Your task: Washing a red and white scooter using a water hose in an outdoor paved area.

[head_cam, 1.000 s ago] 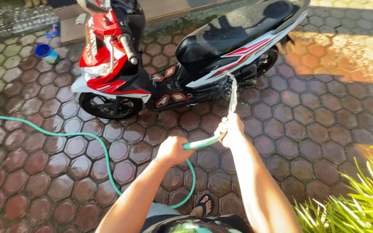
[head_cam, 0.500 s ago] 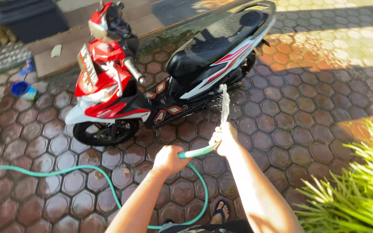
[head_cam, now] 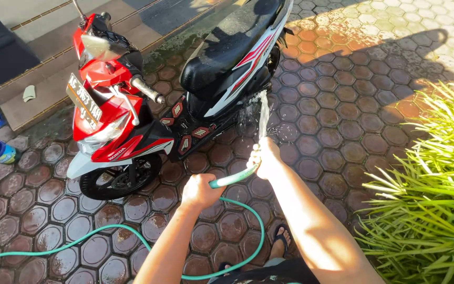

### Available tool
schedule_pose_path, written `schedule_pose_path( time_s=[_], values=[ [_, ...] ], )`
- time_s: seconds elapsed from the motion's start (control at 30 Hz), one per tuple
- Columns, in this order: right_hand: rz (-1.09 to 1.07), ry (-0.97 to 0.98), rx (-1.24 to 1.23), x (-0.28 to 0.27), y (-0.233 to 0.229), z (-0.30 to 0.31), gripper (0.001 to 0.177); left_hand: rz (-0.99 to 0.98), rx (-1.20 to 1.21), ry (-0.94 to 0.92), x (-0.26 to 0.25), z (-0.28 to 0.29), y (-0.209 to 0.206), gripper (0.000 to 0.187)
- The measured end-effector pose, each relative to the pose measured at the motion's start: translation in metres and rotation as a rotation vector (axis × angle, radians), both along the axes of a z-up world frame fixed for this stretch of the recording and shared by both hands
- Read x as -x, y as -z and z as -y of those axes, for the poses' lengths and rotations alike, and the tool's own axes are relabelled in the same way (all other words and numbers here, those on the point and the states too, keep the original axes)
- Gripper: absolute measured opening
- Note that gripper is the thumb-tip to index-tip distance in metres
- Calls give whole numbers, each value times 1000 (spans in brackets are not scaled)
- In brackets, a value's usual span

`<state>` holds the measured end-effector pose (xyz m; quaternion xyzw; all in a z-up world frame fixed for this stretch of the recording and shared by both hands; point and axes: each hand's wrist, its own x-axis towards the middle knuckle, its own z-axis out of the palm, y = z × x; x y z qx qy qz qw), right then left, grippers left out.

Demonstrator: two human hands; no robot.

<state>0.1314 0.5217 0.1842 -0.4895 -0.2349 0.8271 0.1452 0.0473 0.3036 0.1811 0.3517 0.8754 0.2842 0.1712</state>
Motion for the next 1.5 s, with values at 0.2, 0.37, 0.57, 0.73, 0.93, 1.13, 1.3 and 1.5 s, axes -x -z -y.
schedule_pose_path(
  time_s=[0.2,0.37,0.57,0.73,0.93,1.13,1.3,1.5],
  values=[
    [192,-206,-189,2,2,10,32,-46,-75,110,-16,20,19,26],
    [271,-286,-274,2,8,3,32,-14,-117,93,-29,20,32,29],
    [190,-198,-266,5,13,-10,34,-52,-191,54,-25,10,30,34],
    [272,-323,-310,0,6,-18,34,22,-126,33,-38,-1,35,32],
    [193,-156,-111,11,9,-24,26,262,-94,-13,-43,-16,69,38],
    [104,-189,-98,33,-9,-30,28,802,-501,125,0,-74,151,67],
    [-108,-368,-579,43,38,-67,39,1136,-1057,-14,32,-167,74,62],
    [-535,-388,-1230,48,91,-138,38,635,-971,-81,55,-291,25,36]
  ],
)
